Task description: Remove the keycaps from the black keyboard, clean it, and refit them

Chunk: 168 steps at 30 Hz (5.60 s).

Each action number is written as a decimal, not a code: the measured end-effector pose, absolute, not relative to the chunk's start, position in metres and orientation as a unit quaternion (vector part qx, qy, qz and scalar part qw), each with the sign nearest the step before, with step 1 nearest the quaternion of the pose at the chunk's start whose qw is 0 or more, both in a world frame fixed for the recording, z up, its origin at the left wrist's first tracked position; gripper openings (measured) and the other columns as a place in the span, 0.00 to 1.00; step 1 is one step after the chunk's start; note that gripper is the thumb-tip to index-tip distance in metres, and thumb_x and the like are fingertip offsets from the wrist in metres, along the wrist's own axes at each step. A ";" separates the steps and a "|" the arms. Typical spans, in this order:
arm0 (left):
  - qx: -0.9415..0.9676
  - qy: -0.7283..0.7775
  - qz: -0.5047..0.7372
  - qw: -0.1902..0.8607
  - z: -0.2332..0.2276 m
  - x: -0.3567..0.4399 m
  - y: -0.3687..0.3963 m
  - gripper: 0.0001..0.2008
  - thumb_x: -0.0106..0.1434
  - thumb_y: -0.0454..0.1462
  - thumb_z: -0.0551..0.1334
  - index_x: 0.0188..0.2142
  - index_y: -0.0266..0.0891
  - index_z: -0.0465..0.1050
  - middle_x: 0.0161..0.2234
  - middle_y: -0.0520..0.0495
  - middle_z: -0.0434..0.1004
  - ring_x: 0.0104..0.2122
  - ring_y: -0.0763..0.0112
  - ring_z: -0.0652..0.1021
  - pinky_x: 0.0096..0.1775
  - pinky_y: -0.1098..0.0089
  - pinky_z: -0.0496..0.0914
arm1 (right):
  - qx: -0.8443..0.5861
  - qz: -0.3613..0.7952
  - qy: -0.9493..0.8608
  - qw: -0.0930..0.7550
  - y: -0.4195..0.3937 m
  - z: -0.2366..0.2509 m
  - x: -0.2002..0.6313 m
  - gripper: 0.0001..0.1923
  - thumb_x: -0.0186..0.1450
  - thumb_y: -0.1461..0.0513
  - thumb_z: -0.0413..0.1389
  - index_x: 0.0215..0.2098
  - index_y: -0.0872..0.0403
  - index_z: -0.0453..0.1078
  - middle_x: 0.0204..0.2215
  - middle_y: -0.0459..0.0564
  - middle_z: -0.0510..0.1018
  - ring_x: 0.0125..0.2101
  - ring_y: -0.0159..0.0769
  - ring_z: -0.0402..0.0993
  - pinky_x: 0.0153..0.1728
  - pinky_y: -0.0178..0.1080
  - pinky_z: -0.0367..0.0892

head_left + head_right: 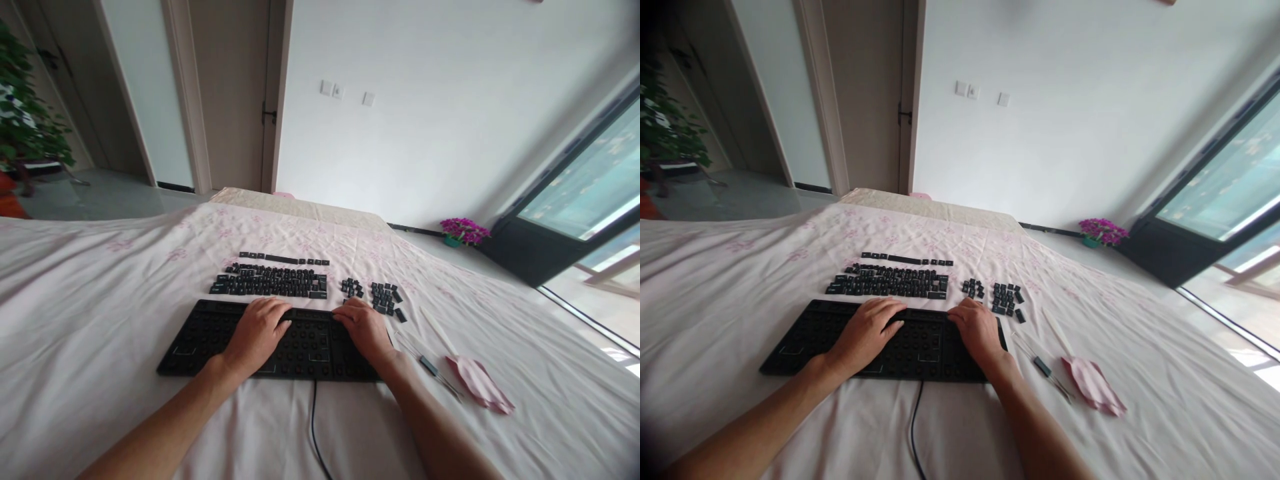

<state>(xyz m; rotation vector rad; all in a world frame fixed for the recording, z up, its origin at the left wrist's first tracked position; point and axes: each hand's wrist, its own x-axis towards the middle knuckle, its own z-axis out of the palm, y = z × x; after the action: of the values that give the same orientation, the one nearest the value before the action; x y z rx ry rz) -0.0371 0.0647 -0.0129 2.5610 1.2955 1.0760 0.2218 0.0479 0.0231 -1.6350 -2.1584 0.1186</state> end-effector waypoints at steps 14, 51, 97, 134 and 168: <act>0.836 0.434 0.332 0.046 -0.012 -0.036 0.063 0.14 0.60 0.33 0.63 0.46 0.42 0.72 0.43 0.45 0.77 0.46 0.60 0.75 0.50 0.57 0.68 | -0.552 -0.061 -0.818 0.150 0.041 0.030 0.211 0.15 0.70 0.61 0.48 0.36 0.50 0.77 0.31 0.49 0.74 0.35 0.36 0.67 0.37 0.36 0.59; 0.837 0.445 0.315 0.037 -0.015 -0.036 0.062 0.14 0.60 0.32 0.63 0.47 0.42 0.71 0.43 0.46 0.76 0.46 0.60 0.74 0.50 0.57 0.67 | -0.563 -0.064 -0.823 0.019 0.032 0.043 0.208 0.16 0.66 0.69 0.48 0.44 0.51 0.75 0.38 0.50 0.76 0.39 0.38 0.70 0.38 0.36 0.62; 0.831 0.448 0.325 0.050 -0.012 -0.035 0.062 0.14 0.60 0.32 0.61 0.46 0.43 0.72 0.43 0.46 0.76 0.44 0.61 0.74 0.50 0.57 0.68 | -0.720 -0.007 -0.694 -0.002 0.198 0.036 0.276 0.10 0.59 0.62 0.58 0.37 0.50 0.81 0.36 0.53 0.82 0.38 0.40 0.76 0.37 0.36 0.62; 0.719 0.367 0.566 0.167 0.022 -0.029 0.034 0.03 0.63 0.37 0.63 0.36 0.42 0.75 0.34 0.48 0.74 0.34 0.72 0.75 0.36 0.71 0.72 | -0.349 0.758 -0.300 0.462 0.030 0.035 0.131 0.17 0.45 0.59 0.72 0.31 0.56 0.77 0.24 0.45 0.75 0.20 0.21 0.61 0.16 0.27 0.44; 0.747 0.332 0.534 0.214 0.031 -0.027 0.031 0.06 0.60 0.33 0.63 0.39 0.40 0.73 0.40 0.48 0.72 0.33 0.75 0.73 0.39 0.71 0.71 | -0.275 0.827 -0.254 0.420 0.020 0.023 0.126 0.19 0.49 0.56 0.70 0.30 0.56 0.69 0.17 0.38 0.62 0.17 0.20 0.52 0.16 0.27 0.37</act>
<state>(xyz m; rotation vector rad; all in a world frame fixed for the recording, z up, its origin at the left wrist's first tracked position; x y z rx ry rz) -0.0266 0.0307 0.0313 2.0733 0.9217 1.4806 0.1263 0.0196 0.0235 -0.6879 -0.6376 2.0715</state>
